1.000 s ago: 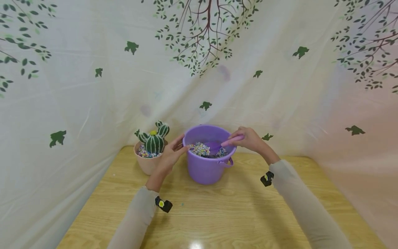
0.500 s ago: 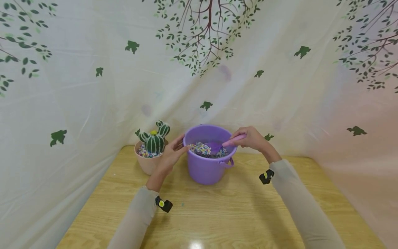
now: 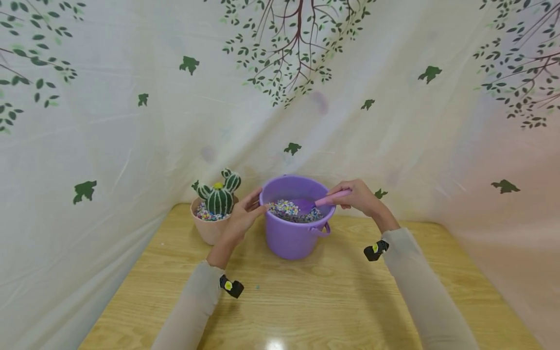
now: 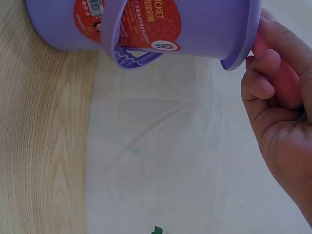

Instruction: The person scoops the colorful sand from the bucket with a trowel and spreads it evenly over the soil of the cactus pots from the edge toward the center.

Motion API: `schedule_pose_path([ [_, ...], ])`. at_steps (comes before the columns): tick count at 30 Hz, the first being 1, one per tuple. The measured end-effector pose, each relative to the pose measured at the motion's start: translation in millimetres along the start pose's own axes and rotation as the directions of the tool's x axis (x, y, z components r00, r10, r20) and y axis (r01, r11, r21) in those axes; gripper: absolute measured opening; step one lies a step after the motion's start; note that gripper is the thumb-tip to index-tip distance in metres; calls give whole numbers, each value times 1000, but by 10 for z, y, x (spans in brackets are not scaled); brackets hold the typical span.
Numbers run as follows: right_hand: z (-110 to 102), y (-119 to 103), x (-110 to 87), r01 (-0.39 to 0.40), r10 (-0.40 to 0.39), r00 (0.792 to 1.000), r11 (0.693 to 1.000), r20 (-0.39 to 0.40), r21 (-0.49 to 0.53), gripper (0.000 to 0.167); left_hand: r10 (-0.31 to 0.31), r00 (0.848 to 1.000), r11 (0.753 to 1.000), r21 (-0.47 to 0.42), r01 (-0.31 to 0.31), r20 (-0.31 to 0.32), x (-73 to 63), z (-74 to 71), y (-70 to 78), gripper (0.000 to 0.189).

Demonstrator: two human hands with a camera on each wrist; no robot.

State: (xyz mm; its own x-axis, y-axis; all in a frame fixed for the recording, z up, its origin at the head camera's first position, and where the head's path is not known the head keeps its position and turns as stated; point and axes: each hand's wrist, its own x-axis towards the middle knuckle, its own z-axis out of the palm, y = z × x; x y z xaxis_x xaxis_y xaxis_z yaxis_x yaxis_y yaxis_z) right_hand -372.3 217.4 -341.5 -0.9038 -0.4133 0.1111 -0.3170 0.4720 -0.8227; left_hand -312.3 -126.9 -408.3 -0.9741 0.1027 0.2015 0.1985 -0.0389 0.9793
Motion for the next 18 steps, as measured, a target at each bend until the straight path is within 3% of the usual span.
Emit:
schedule_pose_path([
  [18,35,-17,-74,0,1,1000,1000,-31,30,33,-14,1000,1000,1,14,-10,-5,4,22,65],
])
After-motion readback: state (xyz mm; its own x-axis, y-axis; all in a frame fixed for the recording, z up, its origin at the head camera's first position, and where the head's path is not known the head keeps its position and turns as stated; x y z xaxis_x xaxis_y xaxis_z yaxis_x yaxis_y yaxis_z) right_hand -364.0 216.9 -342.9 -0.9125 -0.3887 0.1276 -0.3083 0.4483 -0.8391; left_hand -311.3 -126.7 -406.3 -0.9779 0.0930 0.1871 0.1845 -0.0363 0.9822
